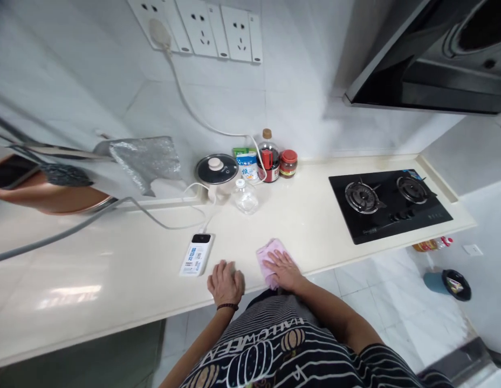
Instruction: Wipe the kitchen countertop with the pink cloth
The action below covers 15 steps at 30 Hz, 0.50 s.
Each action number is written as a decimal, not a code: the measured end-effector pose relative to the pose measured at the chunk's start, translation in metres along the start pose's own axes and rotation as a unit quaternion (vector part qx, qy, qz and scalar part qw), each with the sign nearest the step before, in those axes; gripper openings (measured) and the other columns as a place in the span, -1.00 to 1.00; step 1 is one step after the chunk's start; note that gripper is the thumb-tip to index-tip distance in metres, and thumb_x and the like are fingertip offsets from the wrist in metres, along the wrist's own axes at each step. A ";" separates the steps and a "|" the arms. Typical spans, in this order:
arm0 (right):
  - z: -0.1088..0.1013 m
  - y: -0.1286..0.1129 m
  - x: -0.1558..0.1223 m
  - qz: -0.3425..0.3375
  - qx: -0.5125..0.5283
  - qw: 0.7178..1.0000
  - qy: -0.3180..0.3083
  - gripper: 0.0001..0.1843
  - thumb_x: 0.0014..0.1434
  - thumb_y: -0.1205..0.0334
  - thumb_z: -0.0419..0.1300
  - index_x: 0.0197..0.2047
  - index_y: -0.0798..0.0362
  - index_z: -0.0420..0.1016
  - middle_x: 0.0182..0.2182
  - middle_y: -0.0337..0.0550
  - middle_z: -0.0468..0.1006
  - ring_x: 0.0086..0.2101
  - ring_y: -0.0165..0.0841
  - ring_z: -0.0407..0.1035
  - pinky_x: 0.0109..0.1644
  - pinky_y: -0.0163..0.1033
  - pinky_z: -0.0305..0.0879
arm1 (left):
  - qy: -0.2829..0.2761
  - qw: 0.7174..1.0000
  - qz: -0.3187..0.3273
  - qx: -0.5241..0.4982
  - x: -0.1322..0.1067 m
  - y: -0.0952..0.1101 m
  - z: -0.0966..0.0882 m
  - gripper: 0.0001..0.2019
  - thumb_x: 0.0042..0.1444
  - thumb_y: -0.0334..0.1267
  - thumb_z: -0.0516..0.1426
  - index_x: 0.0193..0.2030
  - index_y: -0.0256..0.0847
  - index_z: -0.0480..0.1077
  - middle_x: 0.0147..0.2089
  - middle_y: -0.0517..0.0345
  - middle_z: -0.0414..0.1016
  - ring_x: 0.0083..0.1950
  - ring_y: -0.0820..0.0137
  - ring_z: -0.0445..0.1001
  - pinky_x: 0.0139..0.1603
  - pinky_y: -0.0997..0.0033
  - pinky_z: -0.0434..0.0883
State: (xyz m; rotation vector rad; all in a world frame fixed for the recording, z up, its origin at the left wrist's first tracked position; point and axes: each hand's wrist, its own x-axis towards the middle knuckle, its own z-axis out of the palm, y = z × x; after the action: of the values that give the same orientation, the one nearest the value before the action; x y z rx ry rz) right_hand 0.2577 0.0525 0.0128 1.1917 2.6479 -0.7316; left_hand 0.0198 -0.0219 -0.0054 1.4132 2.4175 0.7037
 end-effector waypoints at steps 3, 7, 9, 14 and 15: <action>0.004 0.050 -0.035 0.147 -0.019 0.989 0.031 -0.28 0.48 0.10 0.03 0.64 -0.16 0.04 0.64 -0.11 -0.08 0.59 -0.09 -0.23 0.62 0.22 -0.21 | -0.006 1.000 0.001 -0.002 0.001 -0.002 0.002 -0.54 0.36 -0.15 0.01 0.30 -0.19 0.48 0.53 -0.22 0.32 0.61 -0.02 0.14 0.60 -0.29 -0.01; 0.005 0.121 -0.088 0.337 -0.055 0.936 0.083 -0.30 0.51 0.09 -0.17 0.66 -0.13 -0.01 0.64 -0.10 -0.10 0.59 -0.10 -0.19 0.60 0.23 -0.16 | -0.010 1.000 0.006 -0.016 0.000 -0.008 0.004 -0.51 0.34 -0.18 0.04 0.35 -0.19 0.44 0.53 -0.24 0.32 0.63 -0.05 0.09 0.61 -0.36 -0.05; 0.003 0.147 -0.105 0.418 -0.047 0.901 0.103 -0.28 0.51 0.04 -0.24 0.66 -0.10 -0.03 0.64 -0.07 -0.10 0.58 -0.11 -0.16 0.59 0.22 -0.12 | -0.012 0.999 0.019 -0.029 0.000 -0.011 0.005 -0.48 0.32 -0.18 0.06 0.38 -0.21 0.41 0.53 -0.27 0.30 0.65 -0.09 0.04 0.60 -0.39 -0.05; -0.005 0.170 -0.104 0.490 0.005 0.863 0.125 -0.23 0.47 0.00 -0.24 0.66 0.00 -0.04 0.63 0.11 -0.07 0.55 0.07 -0.07 0.53 0.37 -0.02 | -0.008 0.991 0.054 -0.125 0.040 0.014 0.011 -0.33 0.28 -0.11 0.16 0.50 -0.25 0.23 0.51 -0.31 0.27 0.62 -0.07 0.10 0.59 -0.25 0.16; -0.007 0.169 -0.101 0.484 0.004 0.866 0.128 -0.23 0.46 0.01 -0.22 0.65 0.00 -0.02 0.63 0.14 -0.06 0.54 0.11 -0.05 0.52 0.43 -0.03 | 0.004 0.987 0.050 -0.153 0.057 0.027 0.012 -0.28 0.27 -0.08 0.19 0.52 -0.25 0.18 0.51 -0.32 0.27 0.61 -0.05 0.14 0.58 -0.21 0.20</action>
State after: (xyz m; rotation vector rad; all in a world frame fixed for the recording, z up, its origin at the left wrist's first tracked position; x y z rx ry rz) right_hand 0.4506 0.0850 -0.0113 2.4169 1.7480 -0.3849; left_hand 0.0168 0.0416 0.0000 1.4102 2.1397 1.0535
